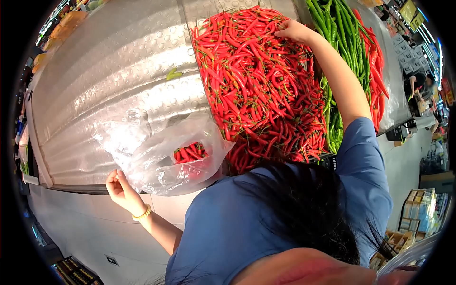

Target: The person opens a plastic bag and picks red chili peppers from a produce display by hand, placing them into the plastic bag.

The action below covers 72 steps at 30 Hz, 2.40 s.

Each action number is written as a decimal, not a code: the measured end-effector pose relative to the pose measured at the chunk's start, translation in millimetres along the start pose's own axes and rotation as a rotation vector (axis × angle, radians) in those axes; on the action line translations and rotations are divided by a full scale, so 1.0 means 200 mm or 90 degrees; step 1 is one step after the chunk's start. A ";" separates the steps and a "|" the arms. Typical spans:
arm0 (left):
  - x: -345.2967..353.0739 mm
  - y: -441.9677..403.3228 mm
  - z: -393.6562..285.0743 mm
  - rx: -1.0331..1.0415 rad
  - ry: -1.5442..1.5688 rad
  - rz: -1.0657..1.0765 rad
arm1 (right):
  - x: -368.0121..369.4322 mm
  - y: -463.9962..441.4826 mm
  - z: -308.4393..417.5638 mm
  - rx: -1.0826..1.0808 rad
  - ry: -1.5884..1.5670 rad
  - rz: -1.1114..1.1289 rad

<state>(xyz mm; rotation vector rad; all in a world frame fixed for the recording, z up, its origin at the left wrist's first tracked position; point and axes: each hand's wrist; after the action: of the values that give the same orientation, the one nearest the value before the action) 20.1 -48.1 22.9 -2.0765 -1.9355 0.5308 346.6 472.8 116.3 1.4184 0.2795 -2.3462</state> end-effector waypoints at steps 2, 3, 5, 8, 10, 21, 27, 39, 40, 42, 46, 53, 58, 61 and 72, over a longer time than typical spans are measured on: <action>0.02 -0.01 0.02 -0.013 -0.010 0.014 | 0.02 0.06 0.02 -0.067 -0.069 -0.059; 0.02 -0.01 0.03 -0.019 -0.015 0.018 | 0.04 0.06 -0.01 -0.118 -0.095 -0.100; 0.04 -0.01 0.03 -0.005 -0.013 0.041 | 0.07 0.03 -0.06 -0.243 -0.172 -0.125; 0.03 -0.02 0.04 -0.006 -0.004 0.044 | -0.09 0.22 0.12 -0.190 -0.332 -0.076; 0.03 -0.03 0.06 -0.010 -0.002 0.040 | -0.06 0.19 0.07 -0.295 -0.288 -0.132; 0.06 -0.02 0.03 0.014 -0.005 0.060 | 0.03 0.19 0.01 -0.085 0.101 -0.184; 0.05 -0.02 0.03 0.017 -0.008 0.056 | 0.10 0.15 0.01 -0.084 0.172 -0.174; 0.01 -0.01 0.03 0.012 -0.040 0.047 | -0.17 0.07 0.14 -0.103 0.027 -0.252; 0.01 -0.01 0.04 0.015 -0.022 0.056 | -0.17 0.05 0.16 -0.096 0.022 -0.276; 0.00 -0.01 0.06 0.022 0.014 0.074 | -0.14 -0.01 0.18 -0.029 0.033 -0.227; 0.00 0.00 0.08 0.019 0.008 0.068 | -0.04 -0.16 0.16 0.061 -0.025 -0.227; 0.03 0.01 0.07 0.004 0.017 0.088 | 0.05 -0.41 0.13 0.124 -0.073 -0.336; 0.06 0.01 0.03 0.000 0.005 0.085 | 0.08 -0.44 0.20 0.109 -0.055 -0.239; 0.05 0.00 0.04 0.009 -0.018 0.069 | 0.08 -0.42 0.26 0.084 -0.024 -0.210; 0.07 0.00 0.05 -0.017 -0.028 0.061 | -0.16 -0.34 0.30 -0.291 0.135 -0.248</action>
<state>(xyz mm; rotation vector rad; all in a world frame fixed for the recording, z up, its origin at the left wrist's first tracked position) 15.4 -34.2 12.2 -2.2015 -1.8835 0.5780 284.0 519.3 171.1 1.4714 1.1621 -2.1999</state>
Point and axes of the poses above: each hand's wrist, its own y-axis away from the middle knuckle, its own x-axis out of the palm, z = x × y, and after that the axes turned 8 degrees about -z, right-handed
